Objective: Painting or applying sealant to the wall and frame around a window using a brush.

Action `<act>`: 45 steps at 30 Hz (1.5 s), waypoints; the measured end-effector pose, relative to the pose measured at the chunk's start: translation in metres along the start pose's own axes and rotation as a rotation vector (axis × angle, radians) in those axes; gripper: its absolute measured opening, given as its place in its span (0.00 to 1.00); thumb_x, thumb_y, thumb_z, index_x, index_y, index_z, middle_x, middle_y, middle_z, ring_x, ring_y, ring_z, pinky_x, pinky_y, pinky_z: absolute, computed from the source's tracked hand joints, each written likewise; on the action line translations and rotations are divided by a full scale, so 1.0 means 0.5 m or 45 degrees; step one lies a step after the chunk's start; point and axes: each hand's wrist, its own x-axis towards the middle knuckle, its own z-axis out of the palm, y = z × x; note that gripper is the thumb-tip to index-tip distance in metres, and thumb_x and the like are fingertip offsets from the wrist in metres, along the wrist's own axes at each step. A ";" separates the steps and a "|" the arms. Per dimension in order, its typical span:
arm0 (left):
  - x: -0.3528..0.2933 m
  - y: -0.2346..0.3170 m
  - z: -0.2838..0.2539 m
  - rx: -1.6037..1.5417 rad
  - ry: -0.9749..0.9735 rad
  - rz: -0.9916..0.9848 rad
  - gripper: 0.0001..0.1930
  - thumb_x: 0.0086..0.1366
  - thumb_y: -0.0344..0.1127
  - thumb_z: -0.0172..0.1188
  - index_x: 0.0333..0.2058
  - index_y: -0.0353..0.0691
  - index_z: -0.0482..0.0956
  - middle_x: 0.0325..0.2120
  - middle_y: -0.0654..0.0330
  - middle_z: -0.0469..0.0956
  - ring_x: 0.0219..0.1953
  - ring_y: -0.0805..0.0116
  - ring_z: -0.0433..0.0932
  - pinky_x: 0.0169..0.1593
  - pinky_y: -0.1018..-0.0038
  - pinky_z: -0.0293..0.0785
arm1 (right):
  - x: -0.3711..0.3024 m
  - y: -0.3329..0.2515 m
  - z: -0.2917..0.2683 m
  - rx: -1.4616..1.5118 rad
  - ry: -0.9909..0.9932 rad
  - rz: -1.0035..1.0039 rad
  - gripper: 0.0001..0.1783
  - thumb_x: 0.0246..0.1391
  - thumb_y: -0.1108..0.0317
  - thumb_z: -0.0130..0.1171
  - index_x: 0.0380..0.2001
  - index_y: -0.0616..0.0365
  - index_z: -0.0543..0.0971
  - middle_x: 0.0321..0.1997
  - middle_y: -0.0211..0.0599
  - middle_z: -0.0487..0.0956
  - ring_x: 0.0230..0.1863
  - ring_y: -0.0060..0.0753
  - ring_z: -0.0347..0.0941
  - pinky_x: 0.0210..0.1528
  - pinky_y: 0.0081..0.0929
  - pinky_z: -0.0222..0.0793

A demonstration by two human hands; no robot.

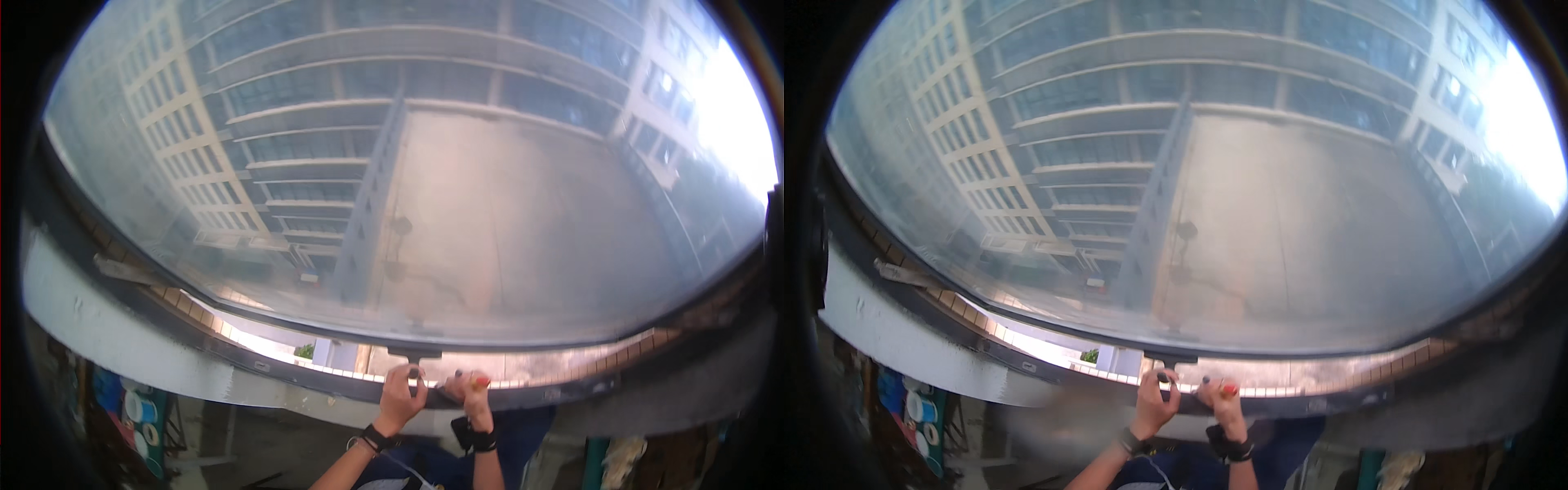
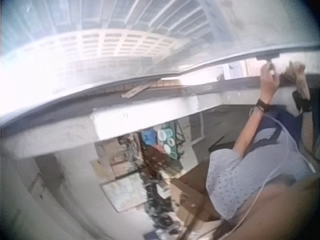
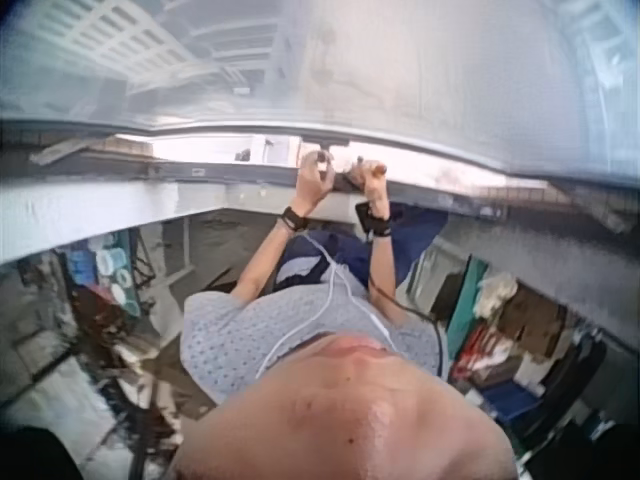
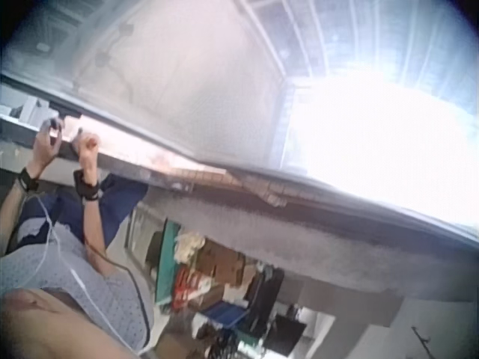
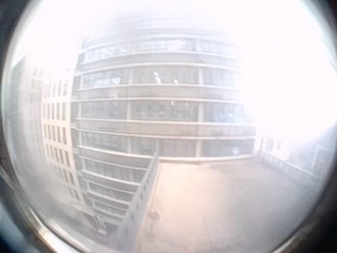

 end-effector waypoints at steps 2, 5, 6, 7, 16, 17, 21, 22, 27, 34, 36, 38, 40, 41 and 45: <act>-0.025 -0.018 -0.001 0.036 -0.015 -0.015 0.14 0.48 0.25 0.58 0.36 0.35 0.71 0.31 0.55 0.74 0.36 0.55 0.73 0.43 0.65 0.70 | -0.002 0.015 0.008 -0.126 -0.002 0.090 0.21 0.59 0.71 0.48 0.12 0.55 0.60 0.13 0.22 0.58 0.15 0.16 0.50 0.19 0.21 0.48; -0.030 -0.015 0.015 0.019 -0.038 0.000 0.16 0.48 0.26 0.60 0.37 0.34 0.71 0.33 0.54 0.73 0.38 0.54 0.73 0.44 0.66 0.71 | 0.000 0.006 -0.010 -0.051 -0.073 -0.043 0.23 0.60 0.70 0.46 0.10 0.55 0.58 0.11 0.23 0.57 0.14 0.16 0.49 0.18 0.20 0.47; -0.029 -0.012 0.019 0.019 -0.030 0.019 0.16 0.48 0.26 0.60 0.38 0.34 0.71 0.33 0.54 0.73 0.38 0.54 0.73 0.44 0.67 0.71 | -0.001 -0.002 -0.010 -0.025 -0.107 -0.033 0.24 0.59 0.68 0.46 0.09 0.52 0.56 0.10 0.22 0.52 0.13 0.20 0.46 0.19 0.23 0.44; -0.030 -0.010 0.017 0.035 -0.035 0.009 0.16 0.49 0.27 0.59 0.38 0.34 0.71 0.34 0.54 0.74 0.39 0.54 0.73 0.45 0.66 0.71 | 0.000 -0.003 -0.012 -0.052 -0.091 -0.036 0.24 0.60 0.67 0.46 0.09 0.52 0.56 0.10 0.22 0.52 0.13 0.20 0.46 0.19 0.23 0.44; -0.010 0.005 0.024 -0.006 -0.031 -0.025 0.13 0.50 0.26 0.58 0.36 0.36 0.72 0.33 0.57 0.75 0.38 0.56 0.74 0.44 0.67 0.71 | 0.028 -0.032 -0.128 -0.002 0.198 -0.034 0.23 0.61 0.64 0.44 0.11 0.50 0.55 0.10 0.22 0.50 0.12 0.18 0.46 0.18 0.22 0.45; -0.008 0.004 0.024 -0.005 -0.021 -0.006 0.13 0.50 0.25 0.58 0.36 0.35 0.72 0.32 0.57 0.75 0.38 0.56 0.74 0.44 0.67 0.71 | 0.027 -0.034 -0.154 0.010 0.208 -0.060 0.24 0.61 0.63 0.44 0.11 0.49 0.55 0.09 0.21 0.50 0.12 0.18 0.46 0.18 0.22 0.44; -0.002 0.005 0.019 0.004 -0.033 0.037 0.13 0.50 0.25 0.57 0.37 0.34 0.70 0.32 0.56 0.75 0.37 0.55 0.73 0.44 0.66 0.71 | 0.009 -0.067 -0.248 0.051 0.301 -0.217 0.24 0.62 0.62 0.43 0.11 0.49 0.55 0.08 0.20 0.50 0.11 0.17 0.45 0.17 0.22 0.43; -0.003 0.003 0.020 -0.003 -0.043 0.035 0.13 0.50 0.25 0.57 0.37 0.34 0.70 0.32 0.56 0.75 0.37 0.55 0.73 0.44 0.66 0.71 | 0.002 -0.074 -0.258 0.092 0.420 -0.237 0.24 0.61 0.62 0.43 0.11 0.48 0.55 0.08 0.20 0.50 0.11 0.17 0.44 0.17 0.22 0.42; -0.006 0.001 0.019 -0.005 0.035 0.013 0.10 0.49 0.24 0.55 0.34 0.39 0.71 0.31 0.59 0.75 0.36 0.57 0.72 0.42 0.67 0.69 | -0.018 -0.089 -0.232 -0.090 0.410 -0.255 0.24 0.62 0.63 0.44 0.11 0.50 0.55 0.10 0.21 0.52 0.12 0.16 0.46 0.18 0.20 0.42; -0.016 -0.003 0.025 0.021 -0.019 0.025 0.15 0.49 0.24 0.57 0.39 0.35 0.69 0.33 0.55 0.74 0.38 0.54 0.73 0.44 0.66 0.71 | -0.036 -0.062 -0.070 -1.147 0.117 -0.301 0.16 0.49 0.74 0.56 0.10 0.63 0.69 0.11 0.39 0.66 0.12 0.31 0.61 0.18 0.26 0.55; -0.015 0.000 0.024 0.037 -0.012 0.000 0.15 0.50 0.25 0.58 0.38 0.35 0.70 0.34 0.55 0.73 0.38 0.54 0.73 0.44 0.66 0.71 | -0.033 -0.037 -0.039 -1.197 0.066 -0.385 0.16 0.47 0.75 0.57 0.10 0.62 0.68 0.11 0.40 0.67 0.12 0.37 0.61 0.18 0.28 0.55; -0.018 -0.002 0.022 0.022 -0.023 0.010 0.14 0.50 0.26 0.58 0.38 0.34 0.71 0.36 0.54 0.73 0.39 0.54 0.73 0.45 0.65 0.71 | -0.033 -0.021 -0.017 -1.184 0.038 -0.386 0.16 0.46 0.75 0.58 0.10 0.62 0.67 0.11 0.40 0.66 0.13 0.39 0.61 0.19 0.29 0.55; -0.023 -0.004 0.023 -0.009 -0.051 -0.033 0.17 0.50 0.27 0.59 0.41 0.34 0.71 0.36 0.53 0.73 0.40 0.53 0.73 0.47 0.66 0.71 | -0.032 -0.008 -0.005 -1.172 0.002 -0.377 0.16 0.46 0.76 0.58 0.10 0.62 0.67 0.11 0.40 0.66 0.13 0.41 0.61 0.19 0.30 0.55; -0.022 -0.004 0.023 -0.002 -0.046 -0.020 0.17 0.50 0.27 0.59 0.41 0.34 0.71 0.36 0.53 0.73 0.40 0.53 0.72 0.47 0.66 0.71 | -0.030 -0.001 -0.001 -1.178 -0.013 -0.378 0.15 0.46 0.76 0.58 0.10 0.62 0.67 0.11 0.40 0.65 0.14 0.40 0.61 0.19 0.30 0.55; -0.019 -0.007 0.025 0.010 -0.027 -0.016 0.18 0.50 0.27 0.59 0.42 0.32 0.71 0.37 0.53 0.73 0.42 0.53 0.72 0.47 0.65 0.71 | -0.021 0.015 0.028 -1.119 -0.042 -0.440 0.15 0.46 0.77 0.56 0.11 0.62 0.66 0.11 0.40 0.65 0.13 0.37 0.60 0.18 0.29 0.52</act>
